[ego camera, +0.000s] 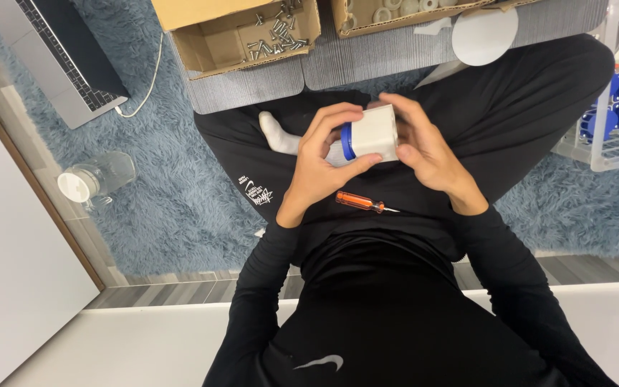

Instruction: Assembling electrical junction boxes by attaching covers with a screwdriver while sitting on the floor.

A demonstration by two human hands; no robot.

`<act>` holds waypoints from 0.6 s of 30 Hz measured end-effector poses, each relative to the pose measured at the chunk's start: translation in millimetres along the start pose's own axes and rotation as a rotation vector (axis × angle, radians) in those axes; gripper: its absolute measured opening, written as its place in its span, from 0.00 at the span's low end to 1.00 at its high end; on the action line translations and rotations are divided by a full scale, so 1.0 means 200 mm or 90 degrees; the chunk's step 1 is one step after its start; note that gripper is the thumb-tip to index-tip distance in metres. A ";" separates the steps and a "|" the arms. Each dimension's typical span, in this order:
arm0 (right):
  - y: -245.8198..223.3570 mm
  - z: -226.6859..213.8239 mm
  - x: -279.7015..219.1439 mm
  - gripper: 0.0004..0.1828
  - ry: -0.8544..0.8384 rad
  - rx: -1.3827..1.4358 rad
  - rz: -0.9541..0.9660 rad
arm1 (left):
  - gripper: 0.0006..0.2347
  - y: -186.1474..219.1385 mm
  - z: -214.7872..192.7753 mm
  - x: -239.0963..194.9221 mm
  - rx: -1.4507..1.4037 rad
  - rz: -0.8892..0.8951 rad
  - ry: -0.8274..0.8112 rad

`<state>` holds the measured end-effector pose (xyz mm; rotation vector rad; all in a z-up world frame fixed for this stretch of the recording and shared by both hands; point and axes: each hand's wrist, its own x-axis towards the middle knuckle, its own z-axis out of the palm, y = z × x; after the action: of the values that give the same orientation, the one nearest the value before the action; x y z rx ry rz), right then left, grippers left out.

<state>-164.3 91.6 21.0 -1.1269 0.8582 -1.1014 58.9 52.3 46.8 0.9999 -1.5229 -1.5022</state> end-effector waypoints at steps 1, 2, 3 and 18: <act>0.03 -0.01 -0.01 0.45 -0.015 0.001 0.034 | 0.26 0.02 0.00 0.00 0.010 0.017 0.009; 0.02 -0.01 -0.01 0.45 -0.015 0.001 0.034 | 0.26 0.02 -0.01 0.00 0.010 0.018 0.009; 0.02 0.00 -0.01 0.43 -0.015 0.039 0.037 | 0.25 0.02 -0.02 0.00 0.021 0.028 0.008; -0.08 0.01 0.01 0.33 0.002 -0.089 -0.087 | 0.27 -0.08 -0.06 -0.06 -0.012 -0.127 -0.162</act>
<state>-165.8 90.1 37.5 -1.3164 0.8815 -1.1698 74.5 57.5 31.2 1.0030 -1.6173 -1.8387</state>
